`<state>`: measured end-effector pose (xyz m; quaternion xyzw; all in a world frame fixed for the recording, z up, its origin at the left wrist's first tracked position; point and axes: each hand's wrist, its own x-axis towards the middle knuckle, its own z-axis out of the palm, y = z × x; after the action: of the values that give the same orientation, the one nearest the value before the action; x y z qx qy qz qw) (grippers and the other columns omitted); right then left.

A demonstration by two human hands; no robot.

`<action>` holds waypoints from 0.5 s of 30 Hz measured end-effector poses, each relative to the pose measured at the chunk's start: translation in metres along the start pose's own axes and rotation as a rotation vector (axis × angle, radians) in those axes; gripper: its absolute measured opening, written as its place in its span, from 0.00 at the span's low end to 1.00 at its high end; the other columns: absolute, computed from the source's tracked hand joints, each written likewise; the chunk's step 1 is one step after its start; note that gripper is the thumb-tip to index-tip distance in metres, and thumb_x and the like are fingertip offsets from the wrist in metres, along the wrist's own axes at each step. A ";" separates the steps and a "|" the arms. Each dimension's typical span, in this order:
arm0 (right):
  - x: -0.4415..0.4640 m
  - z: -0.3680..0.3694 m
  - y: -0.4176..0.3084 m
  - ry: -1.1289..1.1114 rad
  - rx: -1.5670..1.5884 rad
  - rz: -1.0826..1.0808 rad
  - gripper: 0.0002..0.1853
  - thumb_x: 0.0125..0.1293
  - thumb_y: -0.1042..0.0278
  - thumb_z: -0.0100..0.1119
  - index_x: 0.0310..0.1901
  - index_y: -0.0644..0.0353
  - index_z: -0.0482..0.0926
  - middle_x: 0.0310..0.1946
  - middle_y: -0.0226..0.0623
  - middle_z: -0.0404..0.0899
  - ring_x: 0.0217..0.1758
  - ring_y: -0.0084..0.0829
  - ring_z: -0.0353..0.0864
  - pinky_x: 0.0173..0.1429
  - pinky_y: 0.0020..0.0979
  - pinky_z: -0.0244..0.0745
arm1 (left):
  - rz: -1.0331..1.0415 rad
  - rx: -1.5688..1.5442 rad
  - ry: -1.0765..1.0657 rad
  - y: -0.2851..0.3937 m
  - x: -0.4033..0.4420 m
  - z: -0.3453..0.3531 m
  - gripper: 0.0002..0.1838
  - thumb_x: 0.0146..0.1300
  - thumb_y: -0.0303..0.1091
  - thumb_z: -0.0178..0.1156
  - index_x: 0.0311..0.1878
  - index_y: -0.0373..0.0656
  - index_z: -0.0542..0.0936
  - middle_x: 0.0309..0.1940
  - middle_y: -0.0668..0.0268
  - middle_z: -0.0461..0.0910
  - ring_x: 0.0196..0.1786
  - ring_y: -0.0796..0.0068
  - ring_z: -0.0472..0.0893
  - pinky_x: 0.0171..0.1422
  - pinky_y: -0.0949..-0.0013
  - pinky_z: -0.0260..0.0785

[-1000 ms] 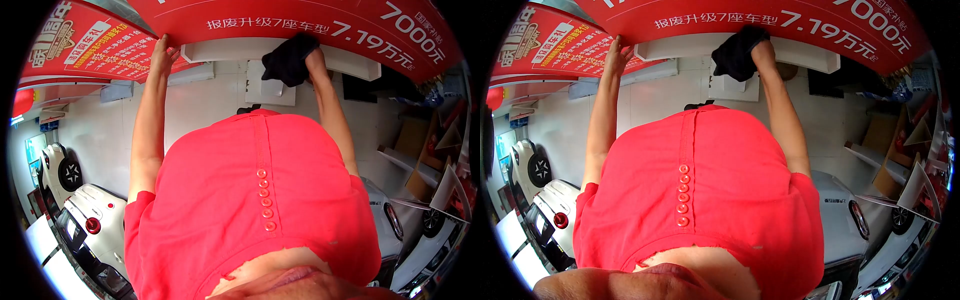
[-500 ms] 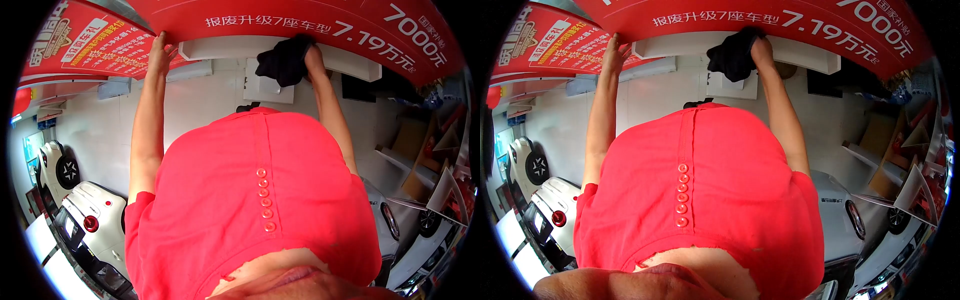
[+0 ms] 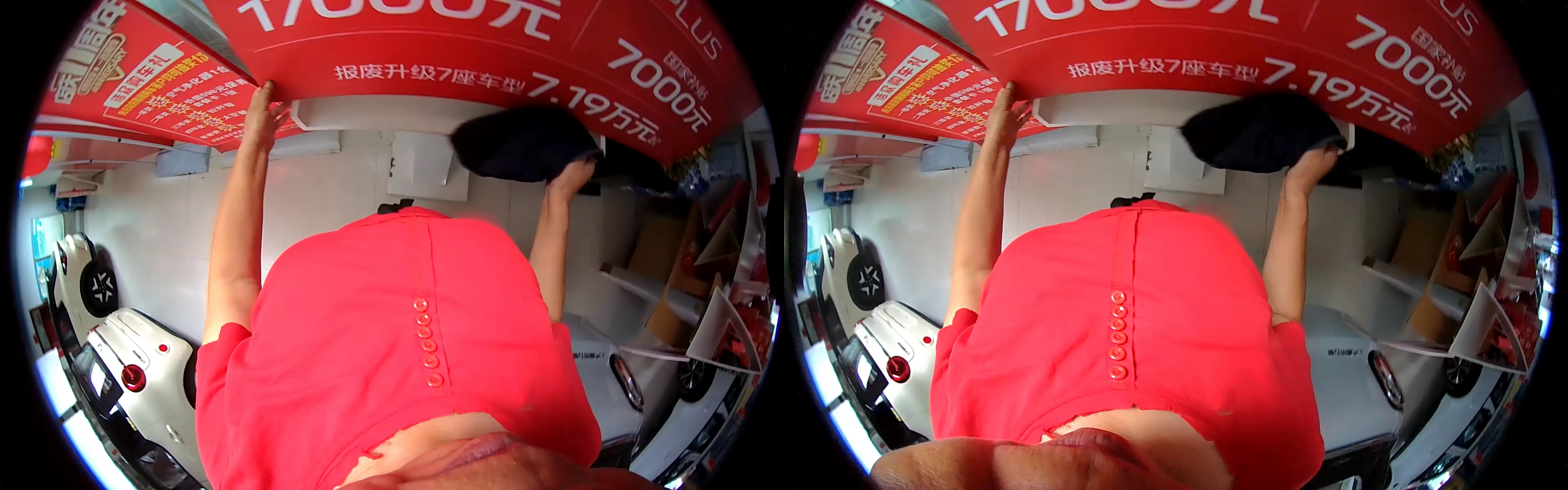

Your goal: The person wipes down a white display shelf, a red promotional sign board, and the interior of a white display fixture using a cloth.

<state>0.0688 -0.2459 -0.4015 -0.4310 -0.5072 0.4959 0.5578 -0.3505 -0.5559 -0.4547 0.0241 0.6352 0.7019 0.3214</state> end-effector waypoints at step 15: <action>-0.034 0.056 -0.048 -0.552 -0.563 -0.575 0.28 0.43 0.78 0.65 0.52 0.59 0.74 0.50 0.46 0.72 0.56 0.48 0.72 0.65 0.42 0.66 | 0.106 0.055 0.015 -0.017 0.002 -0.003 0.20 0.70 0.48 0.54 0.61 0.55 0.68 0.58 0.72 0.72 0.54 0.72 0.74 0.55 0.63 0.68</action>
<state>0.0189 -0.2871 -0.3530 -0.2600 -0.8492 0.2608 0.3786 -0.3461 -0.5575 -0.4711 0.0612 0.6545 0.7003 0.2782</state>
